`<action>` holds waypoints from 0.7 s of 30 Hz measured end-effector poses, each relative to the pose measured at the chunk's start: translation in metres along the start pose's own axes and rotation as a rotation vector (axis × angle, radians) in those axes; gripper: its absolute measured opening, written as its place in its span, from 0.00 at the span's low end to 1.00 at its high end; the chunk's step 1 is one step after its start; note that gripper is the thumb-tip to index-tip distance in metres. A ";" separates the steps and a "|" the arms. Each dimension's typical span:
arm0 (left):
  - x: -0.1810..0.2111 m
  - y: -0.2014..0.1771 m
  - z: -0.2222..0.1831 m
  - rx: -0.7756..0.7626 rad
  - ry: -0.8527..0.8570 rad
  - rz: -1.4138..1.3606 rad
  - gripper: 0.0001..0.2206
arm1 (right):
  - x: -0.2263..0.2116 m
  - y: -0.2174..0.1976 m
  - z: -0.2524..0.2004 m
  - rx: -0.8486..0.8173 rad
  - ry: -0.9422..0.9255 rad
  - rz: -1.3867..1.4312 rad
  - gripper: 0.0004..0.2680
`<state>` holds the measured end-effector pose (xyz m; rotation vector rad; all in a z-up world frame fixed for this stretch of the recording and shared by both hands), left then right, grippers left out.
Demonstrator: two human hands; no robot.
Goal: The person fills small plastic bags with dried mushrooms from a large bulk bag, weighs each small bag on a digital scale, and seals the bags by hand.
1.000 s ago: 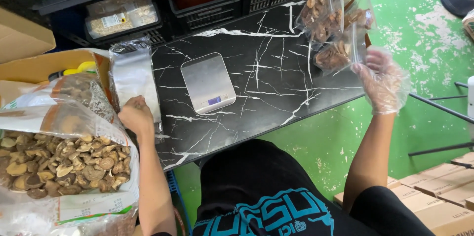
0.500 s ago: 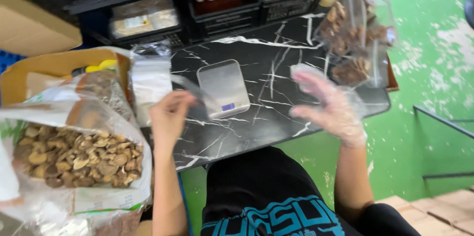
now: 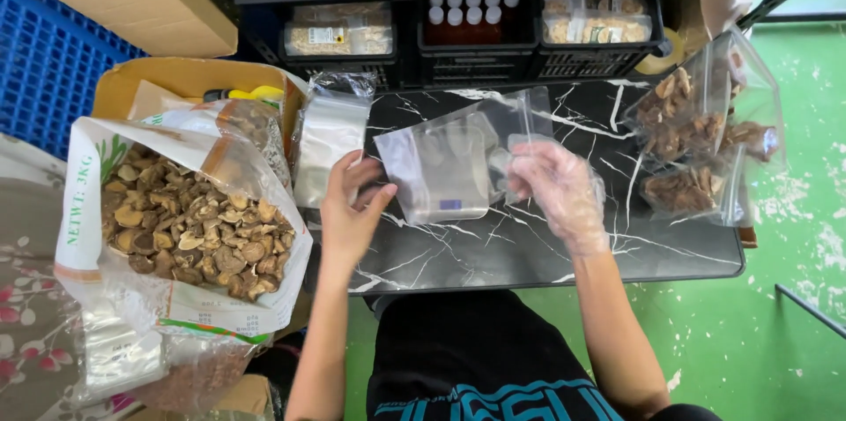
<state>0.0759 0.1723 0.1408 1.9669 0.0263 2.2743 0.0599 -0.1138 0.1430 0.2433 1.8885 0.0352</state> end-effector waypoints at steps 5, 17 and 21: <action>0.021 0.056 -0.028 0.049 0.241 0.247 0.14 | -0.067 0.038 -0.051 0.244 -0.453 -0.623 0.09; -0.011 0.115 -0.028 0.051 -0.005 -0.036 0.06 | -0.019 0.057 -0.076 -0.036 -0.604 -0.815 0.27; -0.021 0.112 -0.033 -0.038 -0.099 -0.060 0.06 | -0.002 0.046 -0.079 -0.243 -0.509 -0.684 0.28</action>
Point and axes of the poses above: each hand's wrist, its own z-axis towards the middle knuckle, its own y-axis out of the palm, x = y × z, the point moved 8 cm from there along z, towards the middle knuckle, and after that the axes turned 14 degrees about y, right-handed, at the moved point
